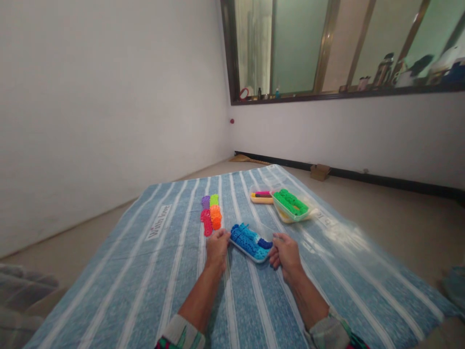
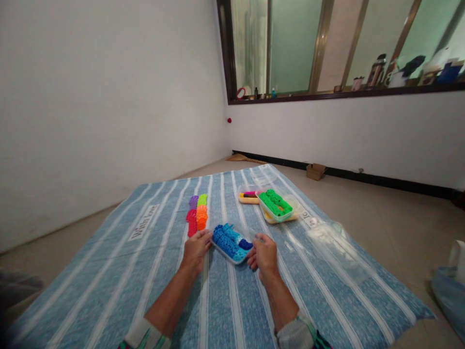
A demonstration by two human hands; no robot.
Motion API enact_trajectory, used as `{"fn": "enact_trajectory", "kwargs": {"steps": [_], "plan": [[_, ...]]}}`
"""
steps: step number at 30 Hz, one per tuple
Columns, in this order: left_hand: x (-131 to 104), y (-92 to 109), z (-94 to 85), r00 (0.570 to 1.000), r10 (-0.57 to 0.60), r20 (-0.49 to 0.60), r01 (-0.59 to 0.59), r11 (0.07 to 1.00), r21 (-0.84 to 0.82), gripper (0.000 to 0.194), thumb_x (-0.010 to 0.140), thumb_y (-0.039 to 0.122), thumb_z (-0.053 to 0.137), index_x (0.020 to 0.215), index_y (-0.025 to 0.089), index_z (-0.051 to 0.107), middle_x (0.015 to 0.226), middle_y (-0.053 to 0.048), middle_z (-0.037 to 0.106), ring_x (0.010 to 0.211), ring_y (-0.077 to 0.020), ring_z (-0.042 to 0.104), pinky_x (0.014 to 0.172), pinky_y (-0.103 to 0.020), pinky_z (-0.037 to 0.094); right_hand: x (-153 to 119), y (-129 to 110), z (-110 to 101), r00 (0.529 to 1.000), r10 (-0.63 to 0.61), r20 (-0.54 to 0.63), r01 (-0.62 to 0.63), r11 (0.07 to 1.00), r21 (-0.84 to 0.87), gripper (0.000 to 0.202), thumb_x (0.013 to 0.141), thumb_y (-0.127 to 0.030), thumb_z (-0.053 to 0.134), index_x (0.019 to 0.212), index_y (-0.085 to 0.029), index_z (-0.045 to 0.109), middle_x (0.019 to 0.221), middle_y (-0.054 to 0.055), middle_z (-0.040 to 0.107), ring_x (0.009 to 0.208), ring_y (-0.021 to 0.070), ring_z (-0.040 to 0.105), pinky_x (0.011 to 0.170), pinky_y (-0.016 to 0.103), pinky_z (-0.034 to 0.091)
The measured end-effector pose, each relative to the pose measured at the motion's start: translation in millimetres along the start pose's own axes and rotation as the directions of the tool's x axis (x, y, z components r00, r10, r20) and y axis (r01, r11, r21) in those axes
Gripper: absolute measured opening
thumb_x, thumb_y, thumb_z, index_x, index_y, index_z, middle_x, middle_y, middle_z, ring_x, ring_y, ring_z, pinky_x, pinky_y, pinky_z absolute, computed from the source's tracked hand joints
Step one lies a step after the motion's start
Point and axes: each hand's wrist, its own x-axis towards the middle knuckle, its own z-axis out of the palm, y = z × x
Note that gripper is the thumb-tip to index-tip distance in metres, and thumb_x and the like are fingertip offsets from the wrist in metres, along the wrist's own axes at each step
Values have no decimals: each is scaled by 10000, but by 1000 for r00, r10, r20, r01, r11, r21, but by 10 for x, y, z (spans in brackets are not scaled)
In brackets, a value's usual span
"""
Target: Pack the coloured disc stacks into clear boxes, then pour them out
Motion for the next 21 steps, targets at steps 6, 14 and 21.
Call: {"fn": "enact_trajectory", "kwargs": {"steps": [6, 14, 21], "plan": [[-294, 70, 67, 986, -168, 10, 166, 978, 125, 399, 657, 209, 676, 1039, 122, 602, 899, -97, 660, 794, -186, 636, 584, -273, 504, 76, -11, 63, 998, -5, -60, 9, 997, 74, 534, 698, -345, 567, 1166, -109, 465, 401, -53, 554, 302, 138, 492, 253, 177, 331], [-436, 154, 333, 944, -269, 191, 236, 955, 180, 438, 779, 201, 569, 1211, 136, 536, 642, -5, 593, 504, -109, 560, 458, -225, 461, 194, -25, 107, 990, -38, -139, 54, 992, 112, 523, 683, -426, 636, 1089, -131, 490, 418, -63, 550, 315, 140, 526, 268, 181, 363], [-306, 109, 469, 934, -272, 230, 241, 958, 154, 446, 736, 206, 588, 1177, 140, 585, 685, -33, 635, 516, -105, 557, 456, -219, 460, 324, 5, 134, 988, -51, -149, 76, 983, 166, 570, 689, -428, 637, 1145, -141, 448, 468, -66, 566, 374, 153, 577, 322, 206, 431]]}}
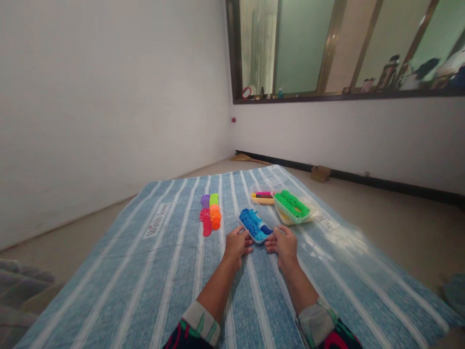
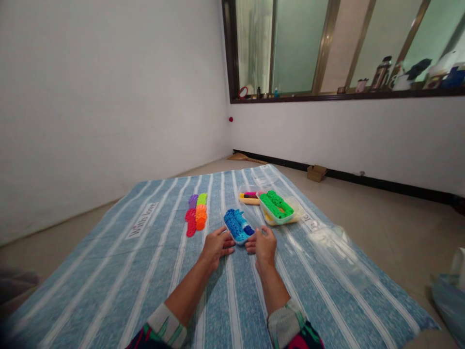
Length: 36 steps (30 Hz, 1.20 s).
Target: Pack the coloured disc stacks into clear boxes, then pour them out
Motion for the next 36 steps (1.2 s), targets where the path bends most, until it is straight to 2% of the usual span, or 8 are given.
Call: {"fn": "enact_trajectory", "kwargs": {"steps": [8, 16, 24, 28, 30, 32, 34, 36], "plan": [[129, -5, 154, 999, 44, 2, -44, 999, -31, 410, 642, 172, 634, 1050, 136, 667, 615, -24, 631, 492, -94, 536, 453, -193, 406, -83, 50, -40, 999, 14, 32, -16, 998, 64, 690, 662, -405, 652, 1245, -152, 383, 624, -30, 635, 482, 162, 645, 413, 234, 503], [241, -61, 162, 997, 76, -5, -77, 996, -39, 378, 647, 178, 647, 1016, 108, 682, 649, -51, 656, 515, -111, 562, 461, -209, 398, -247, 67, 31, 991, 56, 123, -55, 998, -15, 762, 654, -359, 656, 1308, -110, 353, 636, -15, 652, 462, 159, 635, 394, 233, 504], [182, -110, 97, 997, 80, -4, -80, 994, -68, 465, 668, 151, 662, 1129, 93, 626, 763, -73, 685, 588, -115, 615, 518, -214, 454, -304, 107, 23, 979, 28, 204, 5, 987, -158, 678, 717, -272, 547, 1341, -101, 345, 613, -38, 619, 421, 131, 601, 372, 210, 474], [76, -135, 24, 998, 68, 9, -68, 996, -56, 432, 688, 120, 632, 1115, 65, 600, 826, -105, 695, 627, -134, 650, 543, -228, 491, -382, 101, 22, 958, 59, 281, 30, 953, -302, 556, 741, -253, 522, 1272, -107, 447, 609, -43, 595, 426, 115, 584, 386, 200, 443], [3, -142, -34, 998, 65, 21, -64, 997, -51, 376, 698, 111, 615, 1070, 55, 606, 837, -122, 700, 640, -146, 662, 549, -235, 503, -458, 81, -15, 933, 44, 358, 126, 890, -439, 432, 760, -242, 507, 1170, -112, 542, 600, -30, 598, 442, 122, 582, 422, 218, 445], [-69, -155, -103, 997, 63, 38, -61, 997, -42, 318, 701, 108, 609, 1015, 59, 616, 835, -132, 704, 642, -154, 668, 549, -241, 509, -552, 42, -93, 898, -47, 438, 323, 748, -580, 310, 784, -235, 501, 1045, -127, 628, 630, 7, 636, 529, 147, 618, 534, 253, 475], [-130, -179, -180, 996, 65, 60, -64, 998, -25, 258, 705, 116, 609, 959, 73, 627, 818, -129, 707, 633, -156, 670, 545, -241, 511, -641, -18, -216, 853, -173, 492, 502, 527, -686, 253, 813, -231, 502, 980, -147, 673, 739, 57, 693, 683, 183, 658, 675, 284, 473], [-179, -215, -254, 994, 69, 86, -69, 998, -5, 204, 711, 128, 608, 908, 86, 636, 793, -122, 708, 621, -154, 670, 541, -239, 511, -702, -93, -374, 822, -266, 503, 566, 287, -773, 246, 841, -217, 497, 997, -167, 681, 889, 90, 714, 828, 207, 659, 757, 291, 441]]}}
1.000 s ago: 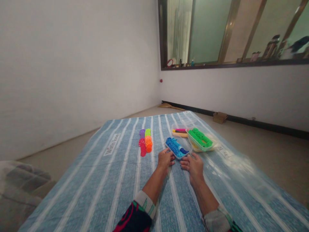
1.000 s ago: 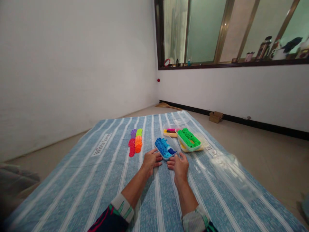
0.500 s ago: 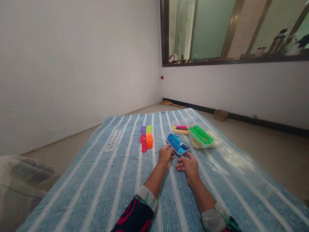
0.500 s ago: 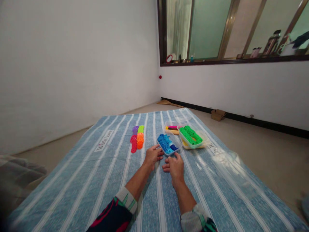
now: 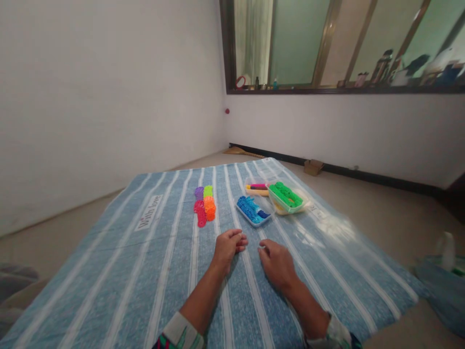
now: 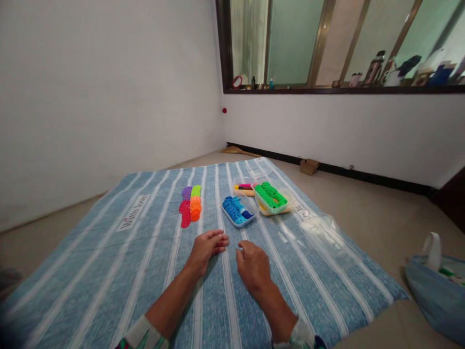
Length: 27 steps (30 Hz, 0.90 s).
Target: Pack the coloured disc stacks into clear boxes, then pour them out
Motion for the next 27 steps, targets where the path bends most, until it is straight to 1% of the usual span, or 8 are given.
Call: {"fn": "enact_trajectory", "kwargs": {"steps": [1, 3, 6, 9, 13, 19, 23, 27], "plan": [[-25, -19, -30, 1000, 2, 12, -2, 1000, 7, 183, 712, 134, 609, 887, 91, 640, 780, -118, 707, 617, -154, 670, 541, -239, 512, -45, 46, -69, 1000, -5, -25, 2, 993, -121, 238, 852, -207, 494, 997, -172, 681, 939, 100, 710, 872, 214, 649, 772, 290, 426], [-66, -57, -74, 999, 9, 33, -9, 1000, 13, 161, 706, 142, 614, 858, 96, 644, 765, -116, 708, 618, -158, 672, 549, -245, 516, -115, 155, -193, 999, 8, -44, -23, 940, -342, 202, 862, -191, 496, 928, -168, 686, 937, 112, 697, 896, 226, 628, 773, 295, 403], [-110, -101, -97, 999, 21, 38, -22, 1000, 13, 148, 690, 139, 617, 830, 100, 645, 755, -114, 709, 614, -158, 669, 553, -248, 514, -175, 319, -303, 999, 22, -45, -42, 855, -517, 188, 878, -209, 499, 854, -162, 679, 874, 111, 676, 863, 239, 607, 751, 314, 380], [-130, -127, -88, 999, 34, 38, -35, 999, 18, 144, 675, 131, 610, 811, 100, 643, 735, -102, 704, 598, -149, 658, 539, -240, 499, -207, 422, -311, 999, -7, -54, -24, 833, -553, 183, 885, -231, 506, 850, -169, 675, 869, 100, 664, 855, 234, 590, 752, 319, 361], [-135, -145, -82, 998, 47, 47, -48, 999, 5, 157, 654, 148, 615, 802, 98, 636, 714, -87, 696, 586, -141, 646, 532, -234, 488, -226, 435, -262, 999, -38, -21, 20, 827, -562, 186, 894, -233, 493, 841, -178, 663, 849, 77, 648, 843, 228, 574, 738, 318, 346], [-133, -171, -109, 995, 64, 77, -66, 998, 21, 189, 646, 181, 614, 816, 100, 633, 718, -79, 695, 599, -138, 645, 544, -232, 481, -190, 351, -246, 999, -2, 47, 28, 820, -571, 207, 909, -237, 460, 844, -183, 649, 880, 76, 640, 865, 229, 580, 737, 317, 362], [-121, -184, -130, 994, 68, 87, -71, 997, 38, 205, 651, 196, 607, 833, 103, 629, 739, -85, 701, 608, -142, 646, 552, -238, 479, -163, 279, -249, 998, 24, 62, 15, 826, -563, 202, 904, -227, 464, 872, -176, 657, 911, 90, 648, 897, 247, 595, 758, 332, 387], [-113, -170, -135, 993, 59, 99, -64, 997, 46, 219, 649, 218, 607, 834, 102, 626, 743, -89, 698, 617, -149, 646, 558, -246, 476, -138, 140, -318, 992, 52, 113, 19, 834, -552, 186, 889, -236, 491, 884, -174, 666, 897, 91, 663, 875, 257, 622, 730, 342, 416]]}}
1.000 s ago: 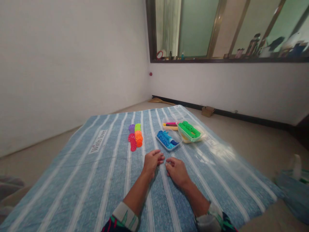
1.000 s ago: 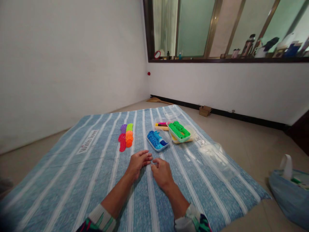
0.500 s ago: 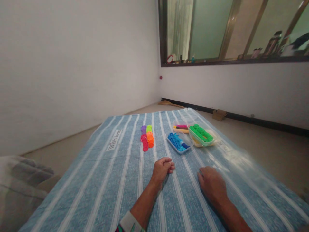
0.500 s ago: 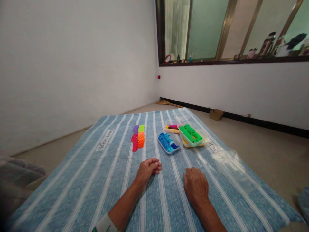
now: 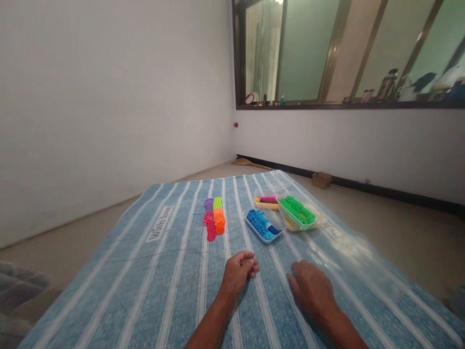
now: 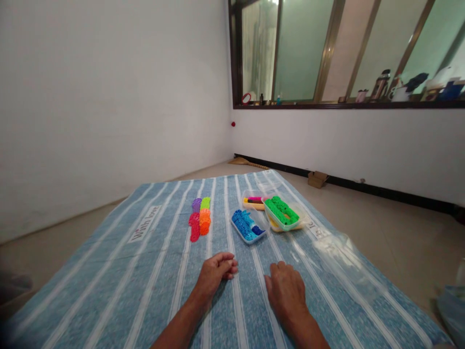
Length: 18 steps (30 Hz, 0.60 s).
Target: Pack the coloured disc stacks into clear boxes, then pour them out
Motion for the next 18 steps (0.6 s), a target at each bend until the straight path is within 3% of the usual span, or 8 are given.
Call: {"fn": "enact_trajectory", "kwargs": {"steps": [2, 5, 7, 10, 13, 18], "plan": [[4, 3, -1, 1000, 2, 10, -2, 1000, 4, 223, 645, 230, 610, 828, 103, 623, 733, -86, 693, 613, -151, 641, 554, -248, 469, 27, -49, -163, 999, -43, -9, 43, 999, 18, 182, 888, -248, 500, 893, -186, 671, 898, 85, 671, 861, 252, 632, 723, 341, 428], [9, -23, -3, 1000, 16, 25, -17, 1000, 21, 236, 654, 252, 605, 842, 110, 622, 731, -76, 686, 617, -150, 633, 553, -246, 455, 183, -135, -548, 979, -159, -124, 164, 986, 31, 185, 890, -278, 505, 891, -215, 678, 912, 72, 672, 860, 231, 628, 738, 330, 441], [4, -60, -3, 999, 24, 28, -25, 999, 46, 225, 664, 266, 599, 834, 120, 622, 706, -56, 671, 613, -146, 622, 552, -242, 444, 418, -197, -842, 957, -217, -195, 218, 976, -15, 203, 896, -298, 496, 878, -216, 681, 922, 73, 667, 865, 224, 621, 747, 325, 447], [-22, -118, 3, 998, 45, 43, -49, 994, 99, 197, 686, 292, 598, 807, 140, 628, 658, -19, 633, 614, -145, 608, 561, -238, 435, 1001, -297, -1177, 929, -288, -234, 272, 957, -100, 300, 939, -346, 413, 956, -214, 682, 978, 79, 664, 913, 219, 617, 773, 322, 454], [-61, -146, 3, 993, 85, 80, -96, 984, 153, 175, 724, 314, 586, 790, 160, 636, 645, 6, 600, 624, -143, 600, 582, -238, 435, 1743, -413, -1268, 968, -228, -100, 207, 960, -189, 334, 931, -320, 410, 978, -155, 697, 1084, 145, 645, 1007, 256, 611, 786, 331, 469], [-78, -185, -36, 988, 108, 111, -132, 962, 238, 163, 760, 318, 555, 793, 179, 632, 658, 7, 598, 647, -151, 605, 639, -244, 458, 2741, -568, -1061, 992, -122, 17, 123, 976, -181, 303, 897, -204, 484, 1129, -105, 653, 1185, 194, 620, 1104, 260, 592, 856, 315, 464]]}}
